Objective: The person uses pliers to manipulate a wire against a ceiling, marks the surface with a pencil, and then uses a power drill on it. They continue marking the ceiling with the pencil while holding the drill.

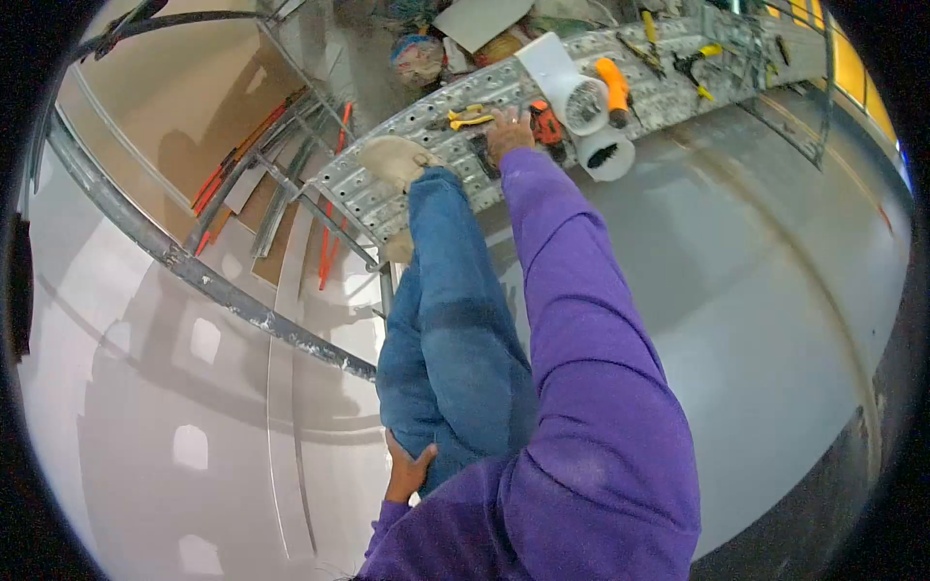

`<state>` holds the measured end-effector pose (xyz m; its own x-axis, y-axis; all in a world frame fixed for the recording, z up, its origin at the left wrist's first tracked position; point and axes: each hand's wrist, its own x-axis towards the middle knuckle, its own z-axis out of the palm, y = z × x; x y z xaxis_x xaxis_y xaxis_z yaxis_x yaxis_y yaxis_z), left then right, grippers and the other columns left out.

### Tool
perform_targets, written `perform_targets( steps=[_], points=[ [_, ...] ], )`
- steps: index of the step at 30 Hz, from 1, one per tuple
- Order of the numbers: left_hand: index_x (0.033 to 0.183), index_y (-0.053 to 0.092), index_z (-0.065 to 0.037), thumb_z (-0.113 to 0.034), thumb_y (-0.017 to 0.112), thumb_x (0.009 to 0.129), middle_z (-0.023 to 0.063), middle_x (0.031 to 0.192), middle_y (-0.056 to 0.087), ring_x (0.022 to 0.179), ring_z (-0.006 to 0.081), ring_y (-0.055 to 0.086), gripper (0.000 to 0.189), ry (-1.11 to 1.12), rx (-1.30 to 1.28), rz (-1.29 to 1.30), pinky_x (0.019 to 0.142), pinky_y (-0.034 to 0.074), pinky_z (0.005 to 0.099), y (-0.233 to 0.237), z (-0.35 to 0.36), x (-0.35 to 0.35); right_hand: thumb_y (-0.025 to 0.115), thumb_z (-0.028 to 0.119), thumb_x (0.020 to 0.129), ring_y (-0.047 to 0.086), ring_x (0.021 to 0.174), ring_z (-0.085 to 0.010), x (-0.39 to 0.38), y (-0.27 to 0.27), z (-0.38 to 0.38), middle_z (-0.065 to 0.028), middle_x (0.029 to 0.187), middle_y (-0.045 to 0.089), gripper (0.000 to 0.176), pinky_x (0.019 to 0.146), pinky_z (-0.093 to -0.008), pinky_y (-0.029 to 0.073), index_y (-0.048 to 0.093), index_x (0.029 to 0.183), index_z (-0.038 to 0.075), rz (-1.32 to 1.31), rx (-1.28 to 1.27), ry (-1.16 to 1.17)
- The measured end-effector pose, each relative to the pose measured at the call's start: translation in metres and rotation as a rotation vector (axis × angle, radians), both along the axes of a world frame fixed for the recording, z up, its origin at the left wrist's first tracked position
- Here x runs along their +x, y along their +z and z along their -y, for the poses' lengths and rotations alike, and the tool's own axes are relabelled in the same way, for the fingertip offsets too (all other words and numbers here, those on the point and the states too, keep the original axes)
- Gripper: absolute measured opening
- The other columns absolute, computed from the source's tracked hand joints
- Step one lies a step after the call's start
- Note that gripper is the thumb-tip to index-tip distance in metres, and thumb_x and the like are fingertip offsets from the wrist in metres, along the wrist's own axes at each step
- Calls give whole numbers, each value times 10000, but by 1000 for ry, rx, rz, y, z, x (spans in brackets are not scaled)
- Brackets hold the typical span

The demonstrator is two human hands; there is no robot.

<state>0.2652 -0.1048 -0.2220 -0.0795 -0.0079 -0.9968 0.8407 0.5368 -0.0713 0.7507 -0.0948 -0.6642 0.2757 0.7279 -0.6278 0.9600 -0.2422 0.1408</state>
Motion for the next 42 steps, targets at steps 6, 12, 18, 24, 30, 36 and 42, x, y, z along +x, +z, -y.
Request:
perform_targets(
  steps=[6,12,18,24,30,36,42],
  points=[
    [1477,217,109,-476,783,786,306,1492,321,1392,397,327,1067,-34,29,119,1153,272,442,3,-12,-18,563,323,953,667,1055,-316,4,236,54,-150,1090,704,316,882,-414,510,677,1131,89,-569,-194,-523],
    [1429,413,35,-370,677,918,256,1342,540,1162,321,586,703,-117,308,198,969,476,397,53,-81,12,654,371,916,641,743,-281,9,555,69,-165,818,671,341,695,-413,493,664,874,33,-725,-60,-833],
    [1368,475,36,-323,659,938,233,1274,599,1114,263,618,589,-5,578,296,926,492,367,95,-121,27,643,440,907,666,783,-360,-54,670,49,-206,831,680,418,728,-433,517,662,859,26,-745,-141,-662],
    [1037,712,-70,-275,578,948,181,1116,657,1022,341,612,260,-338,984,412,953,466,429,129,-86,-3,682,205,865,633,961,-424,-77,641,37,-243,1028,641,392,830,-492,511,576,1183,0,-865,-50,-296],
    [1350,524,-6,-492,609,929,246,1298,571,1135,383,597,649,-52,888,120,966,470,446,233,-65,-5,627,173,865,609,689,-236,-38,585,18,-139,726,612,200,629,-377,502,617,930,-15,-932,-446,78],
    [1105,630,-7,-310,678,918,187,1029,676,932,336,673,359,-78,1321,-105,809,532,400,359,-85,-32,638,121,882,511,518,-98,17,773,-110,6,655,575,95,487,-277,434,688,923,52,-1158,-496,38],
    [880,642,-20,-82,649,910,126,816,672,779,245,662,69,-262,2393,-407,714,531,346,569,-97,-27,646,44,800,595,503,-127,-79,816,-189,-109,660,620,109,440,-264,465,541,822,25,-1710,137,-150]
  ],
)
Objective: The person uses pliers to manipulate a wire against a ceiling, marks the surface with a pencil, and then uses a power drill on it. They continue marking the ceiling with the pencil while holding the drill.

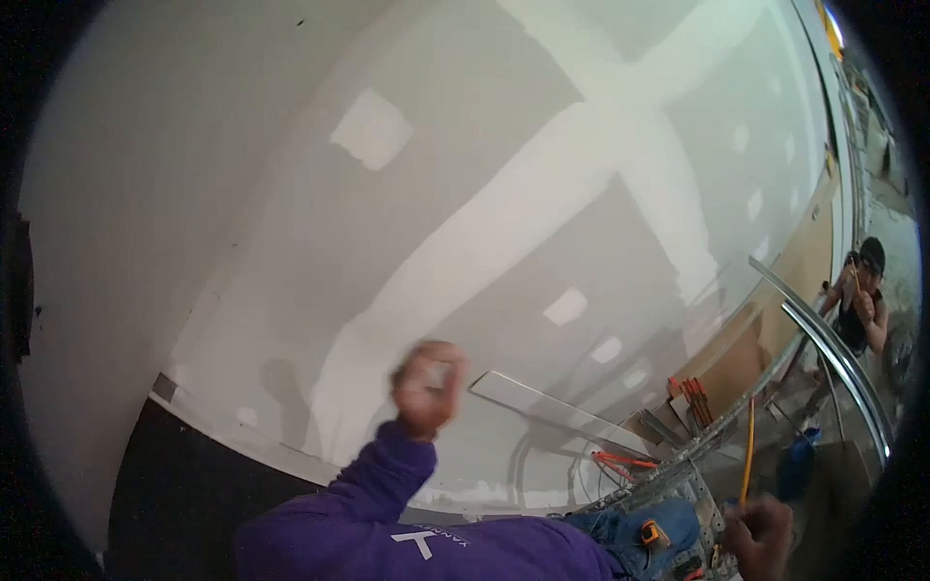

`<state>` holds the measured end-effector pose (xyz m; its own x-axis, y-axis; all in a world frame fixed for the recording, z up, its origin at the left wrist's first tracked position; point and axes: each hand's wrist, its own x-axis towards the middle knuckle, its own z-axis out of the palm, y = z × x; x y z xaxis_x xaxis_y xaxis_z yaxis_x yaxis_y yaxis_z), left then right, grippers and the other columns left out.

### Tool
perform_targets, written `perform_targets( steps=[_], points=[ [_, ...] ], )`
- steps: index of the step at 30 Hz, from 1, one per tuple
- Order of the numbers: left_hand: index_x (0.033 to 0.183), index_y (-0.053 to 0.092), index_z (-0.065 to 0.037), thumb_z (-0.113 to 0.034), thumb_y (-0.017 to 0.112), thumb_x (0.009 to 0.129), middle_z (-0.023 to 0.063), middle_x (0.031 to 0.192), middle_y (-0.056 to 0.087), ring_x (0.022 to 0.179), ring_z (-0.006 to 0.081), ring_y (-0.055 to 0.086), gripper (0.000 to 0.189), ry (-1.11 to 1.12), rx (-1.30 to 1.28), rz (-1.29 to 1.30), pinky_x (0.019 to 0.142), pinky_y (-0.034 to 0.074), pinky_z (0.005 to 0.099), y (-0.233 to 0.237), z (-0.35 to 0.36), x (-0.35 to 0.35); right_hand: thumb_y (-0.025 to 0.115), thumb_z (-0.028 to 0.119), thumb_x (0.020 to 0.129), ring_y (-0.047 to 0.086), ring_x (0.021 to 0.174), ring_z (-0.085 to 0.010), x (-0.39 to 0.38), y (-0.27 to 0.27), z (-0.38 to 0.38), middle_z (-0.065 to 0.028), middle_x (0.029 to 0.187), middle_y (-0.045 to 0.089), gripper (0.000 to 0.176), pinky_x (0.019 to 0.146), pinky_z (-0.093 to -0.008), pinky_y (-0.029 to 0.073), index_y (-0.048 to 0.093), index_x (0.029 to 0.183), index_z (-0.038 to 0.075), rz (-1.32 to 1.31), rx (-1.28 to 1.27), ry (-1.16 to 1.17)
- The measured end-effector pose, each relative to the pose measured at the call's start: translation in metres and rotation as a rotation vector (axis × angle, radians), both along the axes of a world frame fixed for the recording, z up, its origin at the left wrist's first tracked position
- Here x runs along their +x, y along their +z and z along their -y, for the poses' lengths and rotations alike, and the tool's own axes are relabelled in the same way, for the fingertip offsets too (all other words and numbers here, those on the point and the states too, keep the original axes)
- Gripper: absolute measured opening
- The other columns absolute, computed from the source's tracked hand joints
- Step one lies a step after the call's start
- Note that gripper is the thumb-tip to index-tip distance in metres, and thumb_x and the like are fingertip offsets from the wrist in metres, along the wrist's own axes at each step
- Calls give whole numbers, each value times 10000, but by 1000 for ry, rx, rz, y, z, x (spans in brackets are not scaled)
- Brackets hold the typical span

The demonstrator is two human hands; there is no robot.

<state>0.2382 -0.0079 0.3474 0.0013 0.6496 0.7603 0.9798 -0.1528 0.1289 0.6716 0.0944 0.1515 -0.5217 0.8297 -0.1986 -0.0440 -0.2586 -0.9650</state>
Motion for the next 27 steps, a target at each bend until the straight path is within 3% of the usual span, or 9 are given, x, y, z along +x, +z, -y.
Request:
perform_targets(
  steps=[3,5,8,9,13,15,21,24,27],
  points=[
    [804,560,12,-52,617,922,159,837,666,632,239,607,146,59,548,-311,590,492,301,98,15,2,675,130,873,601,534,-125,-91,12,-9,-78,684,629,152,484,-273,503,569,876,21,-298,85,14],
    [968,471,66,-51,619,931,147,792,596,563,210,570,193,24,952,-256,552,488,321,148,18,11,655,144,909,622,569,-133,-154,14,-4,-72,715,641,136,522,-269,521,575,926,35,-527,46,31],
    [1061,472,82,-47,658,921,181,891,607,558,200,566,266,90,1061,-635,521,495,325,206,49,16,602,8,915,660,698,-140,-223,38,-5,-85,769,657,50,626,-288,550,564,946,12,-617,295,309],
    [1077,472,84,-34,665,912,189,875,612,556,199,568,280,81,1089,-695,518,498,319,217,47,23,607,-4,911,668,723,-150,-233,53,-8,-93,786,661,65,643,-294,558,564,959,5,-557,252,429],
    [1105,487,86,12,690,882,205,820,636,554,193,588,311,104,1145,-891,515,512,295,254,35,62,595,-13,920,674,679,-159,-277,73,-44,-108,756,663,67,624,-296,563,564,979,-8,-680,426,737],
    [1062,532,113,-70,684,926,189,797,676,591,196,651,275,209,1156,-921,587,548,268,246,28,108,590,-19,920,679,667,-165,-272,65,-66,-114,749,663,70,608,-296,563,563,984,-9,-720,514,792],
    [1031,569,69,-48,708,902,161,808,690,613,194,671,223,549,1081,-640,620,571,276,203,29,131,610,-17,901,709,712,-185,-287,59,-78,-142,794,700,95,620,-307,571,604,995,-9,-799,517,902],
    [1011,583,59,-76,728,894,159,836,688,640,198,678,230,448,807,-293,633,583,290,166,2,95,627,-40,885,733,776,-212,-321,23,-87,-148,840,718,148,655,-313,586,637,1026,2,-899,519,947],
    [991,596,62,-91,735,891,153,863,682,661,206,683,230,454,839,-268,639,592,310,166,-24,93,635,-49,878,735,784,-219,-316,33,-105,-151,874,720,177,680,-316,594,654,1044,7,-896,535,1065]
  ],
)
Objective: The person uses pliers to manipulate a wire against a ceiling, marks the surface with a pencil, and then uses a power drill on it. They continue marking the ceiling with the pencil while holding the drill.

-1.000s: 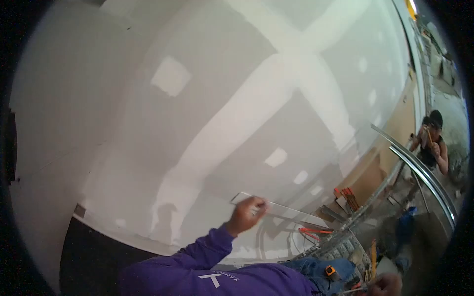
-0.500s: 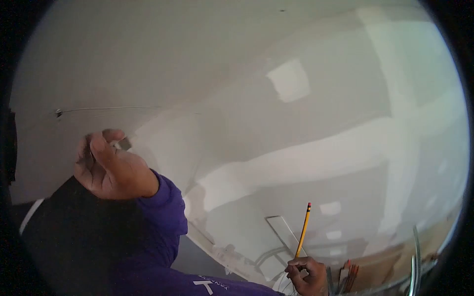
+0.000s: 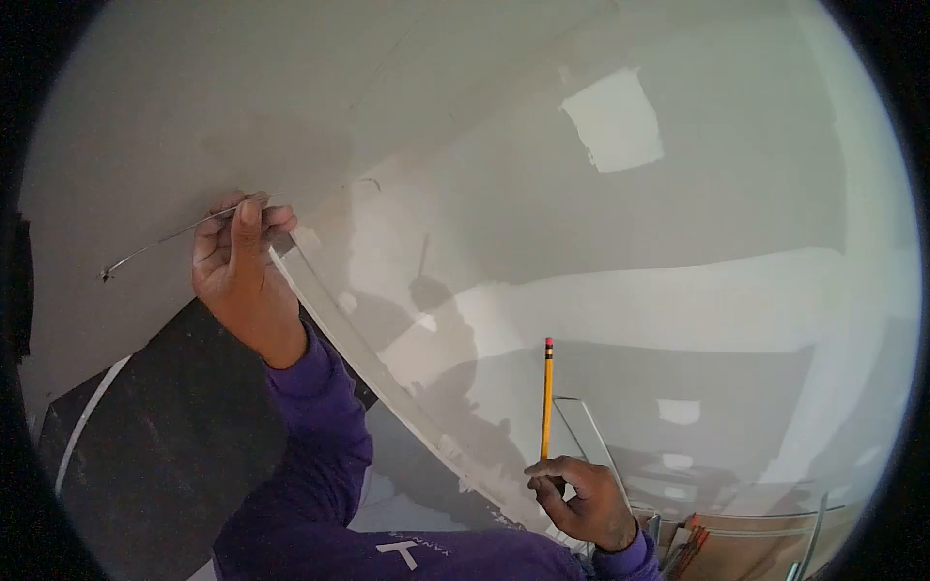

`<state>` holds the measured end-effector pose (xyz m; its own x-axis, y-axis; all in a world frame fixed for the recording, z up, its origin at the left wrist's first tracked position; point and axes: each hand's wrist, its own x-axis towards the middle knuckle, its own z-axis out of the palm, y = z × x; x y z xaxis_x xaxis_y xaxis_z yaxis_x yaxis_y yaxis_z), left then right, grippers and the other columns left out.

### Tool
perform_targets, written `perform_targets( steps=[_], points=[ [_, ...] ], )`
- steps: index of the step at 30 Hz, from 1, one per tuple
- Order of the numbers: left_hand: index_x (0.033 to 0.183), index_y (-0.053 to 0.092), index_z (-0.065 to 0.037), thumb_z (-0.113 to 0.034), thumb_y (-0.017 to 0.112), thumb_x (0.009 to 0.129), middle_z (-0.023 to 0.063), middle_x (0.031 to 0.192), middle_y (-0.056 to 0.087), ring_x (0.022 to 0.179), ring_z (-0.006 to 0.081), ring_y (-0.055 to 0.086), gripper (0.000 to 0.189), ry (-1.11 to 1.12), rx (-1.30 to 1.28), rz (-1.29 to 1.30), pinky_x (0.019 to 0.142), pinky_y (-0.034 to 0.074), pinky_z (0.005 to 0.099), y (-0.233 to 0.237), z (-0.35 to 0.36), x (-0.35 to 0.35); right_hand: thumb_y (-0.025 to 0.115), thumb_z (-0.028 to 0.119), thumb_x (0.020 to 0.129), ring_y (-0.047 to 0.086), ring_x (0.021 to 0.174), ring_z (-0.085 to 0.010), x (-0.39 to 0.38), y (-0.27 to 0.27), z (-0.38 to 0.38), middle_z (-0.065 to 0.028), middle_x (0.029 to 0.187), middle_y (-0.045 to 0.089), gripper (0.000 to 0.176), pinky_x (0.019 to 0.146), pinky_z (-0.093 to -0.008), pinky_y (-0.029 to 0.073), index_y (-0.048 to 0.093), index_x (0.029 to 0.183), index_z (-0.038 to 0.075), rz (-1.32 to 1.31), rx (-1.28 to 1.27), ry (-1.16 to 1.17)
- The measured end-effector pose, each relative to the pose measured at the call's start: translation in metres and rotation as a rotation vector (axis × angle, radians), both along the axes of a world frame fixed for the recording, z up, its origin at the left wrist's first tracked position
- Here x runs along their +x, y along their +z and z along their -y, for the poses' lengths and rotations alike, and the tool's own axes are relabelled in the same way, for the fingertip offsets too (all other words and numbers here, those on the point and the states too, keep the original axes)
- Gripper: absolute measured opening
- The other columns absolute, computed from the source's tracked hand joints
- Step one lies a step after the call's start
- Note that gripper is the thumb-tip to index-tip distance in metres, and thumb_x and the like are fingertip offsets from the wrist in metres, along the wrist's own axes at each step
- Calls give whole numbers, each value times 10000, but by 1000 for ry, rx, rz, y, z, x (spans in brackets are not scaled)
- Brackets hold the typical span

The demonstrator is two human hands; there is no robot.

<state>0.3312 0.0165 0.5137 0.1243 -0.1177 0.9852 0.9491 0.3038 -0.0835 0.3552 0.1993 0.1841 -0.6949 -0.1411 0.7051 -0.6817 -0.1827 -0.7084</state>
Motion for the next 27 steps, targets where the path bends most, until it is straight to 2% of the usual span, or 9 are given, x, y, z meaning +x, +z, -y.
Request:
perform_targets(
  steps=[4,6,11,13,15,17,19,24,27],
  points=[
    [943,614,71,-91,729,895,152,870,677,675,219,692,204,26,13,-47,662,606,334,4,11,5,641,-49,876,733,789,-215,-1,13,4,-165,878,713,172,664,-312,589,638,1045,-12,-136,-13,-15],
    [920,624,76,-94,732,892,152,860,679,685,224,698,203,14,44,-86,675,612,343,-18,23,-15,649,-57,875,731,803,-211,-25,1,16,-176,872,707,165,667,-313,588,605,1032,-36,-237,-28,-18],
    [927,633,94,-106,753,876,161,832,684,710,239,710,238,68,154,-177,694,624,362,-30,24,1,668,-85,871,714,872,-217,-34,35,54,-195,851,693,420,735,-326,571,358,1147,-20,-396,-514,51],
    [901,634,97,-83,755,868,160,817,684,697,231,706,219,48,185,-180,684,627,357,-27,24,6,652,-90,880,714,891,-224,-44,68,50,-214,923,691,504,799,-328,568,282,1212,-1,-512,-420,25],
    [848,632,94,-35,754,857,153,797,683,665,211,697,178,1,196,-184,663,630,339,-25,23,5,649,-92,882,710,920,-225,-40,110,60,-230,965,685,428,836,-324,566,357,1189,-34,-380,-563,73],
    [843,620,86,-55,759,859,158,786,684,663,213,697,198,57,217,-151,666,628,339,-18,16,-30,698,-79,853,709,939,-228,-93,156,76,-212,965,696,347,811,-323,572,490,1129,-42,-508,-698,129],
    [837,607,76,-73,762,861,162,776,684,662,214,697,216,96,223,-160,667,626,338,-16,15,-31,747,-50,824,711,935,-243,-115,193,100,-174,947,708,241,758,-329,574,612,1018,-3,-723,-800,5],
    [816,577,43,-88,761,867,163,754,685,655,211,694,232,180,211,-178,659,618,330,-14,23,-30,740,-117,777,714,891,-243,-144,245,131,-165,983,708,305,771,-316,580,624,1023,20,-1010,-841,-318],
    [814,575,36,-93,764,867,161,740,682,643,202,689,235,197,226,-182,650,610,321,-13,22,-28,748,-90,722,716,796,-250,-143,258,130,-131,872,702,326,726,-304,582,619,989,46,-1109,-729,-454]
  ],
)
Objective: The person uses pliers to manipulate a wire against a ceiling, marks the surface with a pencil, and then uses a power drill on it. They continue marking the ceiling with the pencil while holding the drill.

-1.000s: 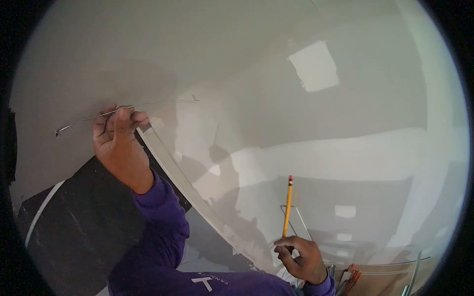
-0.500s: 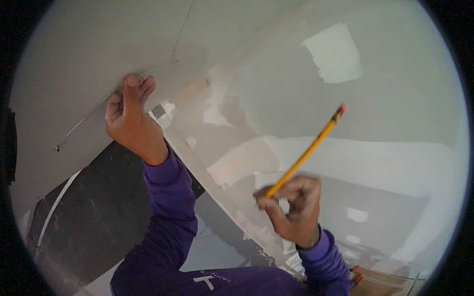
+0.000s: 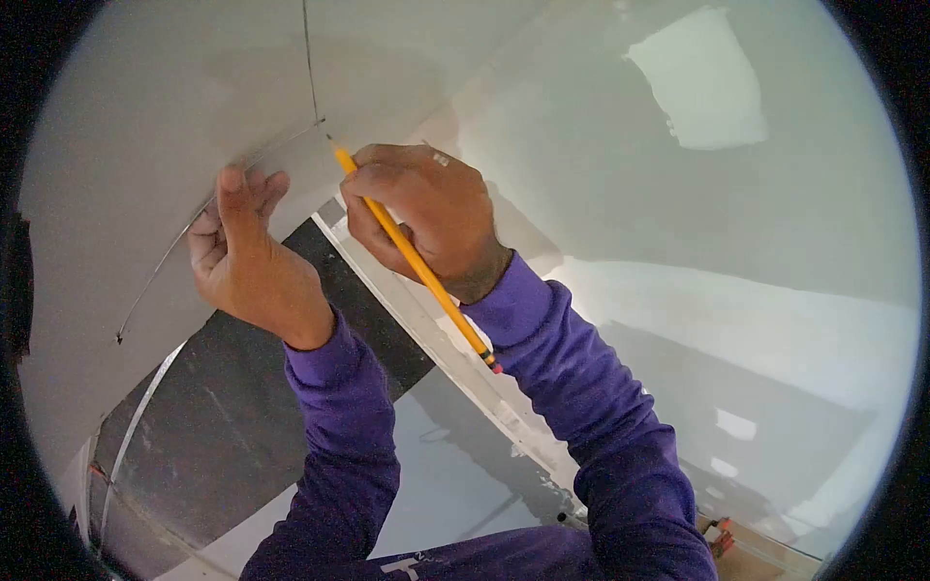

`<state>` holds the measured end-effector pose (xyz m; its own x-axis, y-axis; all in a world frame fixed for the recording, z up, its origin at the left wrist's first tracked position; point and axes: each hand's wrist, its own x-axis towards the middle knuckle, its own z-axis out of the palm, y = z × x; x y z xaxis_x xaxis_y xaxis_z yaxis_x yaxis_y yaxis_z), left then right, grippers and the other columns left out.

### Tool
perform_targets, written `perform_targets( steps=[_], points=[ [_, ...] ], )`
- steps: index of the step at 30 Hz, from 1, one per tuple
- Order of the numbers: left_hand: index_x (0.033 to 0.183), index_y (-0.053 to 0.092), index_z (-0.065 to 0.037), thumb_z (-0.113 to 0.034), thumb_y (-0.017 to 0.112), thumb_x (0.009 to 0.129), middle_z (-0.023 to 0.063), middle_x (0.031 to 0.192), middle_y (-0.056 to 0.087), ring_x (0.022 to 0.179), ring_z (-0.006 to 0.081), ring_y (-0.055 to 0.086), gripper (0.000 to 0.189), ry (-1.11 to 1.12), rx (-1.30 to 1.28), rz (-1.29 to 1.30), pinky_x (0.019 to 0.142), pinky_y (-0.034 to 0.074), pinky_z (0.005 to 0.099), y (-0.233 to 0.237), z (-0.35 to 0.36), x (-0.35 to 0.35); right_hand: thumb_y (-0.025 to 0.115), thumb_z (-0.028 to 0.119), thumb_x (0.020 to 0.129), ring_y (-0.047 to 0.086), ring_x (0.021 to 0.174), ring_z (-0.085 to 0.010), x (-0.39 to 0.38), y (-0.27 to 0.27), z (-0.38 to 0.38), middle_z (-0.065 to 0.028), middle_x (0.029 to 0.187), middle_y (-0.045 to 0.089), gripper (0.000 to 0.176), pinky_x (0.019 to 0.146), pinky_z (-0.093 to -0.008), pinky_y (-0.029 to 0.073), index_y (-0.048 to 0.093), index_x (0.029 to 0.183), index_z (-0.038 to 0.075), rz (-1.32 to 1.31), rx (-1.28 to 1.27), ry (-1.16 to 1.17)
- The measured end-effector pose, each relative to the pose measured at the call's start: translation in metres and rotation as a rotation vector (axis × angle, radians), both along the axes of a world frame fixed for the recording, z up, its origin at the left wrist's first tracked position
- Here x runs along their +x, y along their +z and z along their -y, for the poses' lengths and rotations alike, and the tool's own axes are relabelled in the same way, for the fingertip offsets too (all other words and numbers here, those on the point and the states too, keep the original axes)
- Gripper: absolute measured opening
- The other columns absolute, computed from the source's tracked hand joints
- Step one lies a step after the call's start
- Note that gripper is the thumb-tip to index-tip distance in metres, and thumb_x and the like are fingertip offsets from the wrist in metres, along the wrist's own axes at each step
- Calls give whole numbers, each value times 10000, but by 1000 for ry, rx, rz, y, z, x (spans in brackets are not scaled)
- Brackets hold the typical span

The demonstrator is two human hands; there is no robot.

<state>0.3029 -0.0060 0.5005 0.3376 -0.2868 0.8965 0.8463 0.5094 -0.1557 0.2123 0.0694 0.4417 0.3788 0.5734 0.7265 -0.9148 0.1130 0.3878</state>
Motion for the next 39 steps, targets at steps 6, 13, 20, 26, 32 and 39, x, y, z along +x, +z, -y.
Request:
perform_targets(
  steps=[6,13,20,26,32,39],
  points=[
    [824,579,33,-109,773,863,165,738,685,641,206,695,243,30,-30,-14,642,603,311,-2,1,-6,783,-19,654,686,749,-270,-27,21,11,-98,828,668,298,698,-364,576,618,884,77,-119,-184,-61],
    [833,584,38,-117,773,862,171,729,687,632,212,703,246,48,-33,-18,628,602,305,-1,2,-7,793,-18,647,685,772,-286,-31,27,7,-107,845,677,311,710,-372,570,624,894,67,-201,-153,-97],
    [831,588,38,-120,773,862,171,729,688,627,205,701,245,50,-37,-27,622,601,299,0,3,-7,731,-62,668,677,786,-280,-33,29,7,-96,845,675,287,740,-355,557,606,892,66,-165,-176,-102],
    [828,593,34,-100,757,873,162,727,691,626,199,699,217,56,-45,-8,627,595,296,-2,1,-6,606,150,943,647,811,-244,-26,15,-3,-143,900,661,127,708,-334,520,595,885,38,-18,-81,-5],
    [829,593,46,-39,718,894,162,752,703,633,184,696,164,41,-49,-12,622,588,291,-3,4,-8,665,126,933,637,735,-207,-22,27,10,-112,942,665,130,656,-310,515,645,1009,23,164,118,427],
    [850,616,58,-52,725,897,143,778,705,654,169,694,161,-49,-99,30,634,589,293,-1,5,-1,652,-1,909,673,691,-111,-21,46,11,-80,858,733,137,637,-240,535,677,1043,-8,96,149,496]
  ],
)
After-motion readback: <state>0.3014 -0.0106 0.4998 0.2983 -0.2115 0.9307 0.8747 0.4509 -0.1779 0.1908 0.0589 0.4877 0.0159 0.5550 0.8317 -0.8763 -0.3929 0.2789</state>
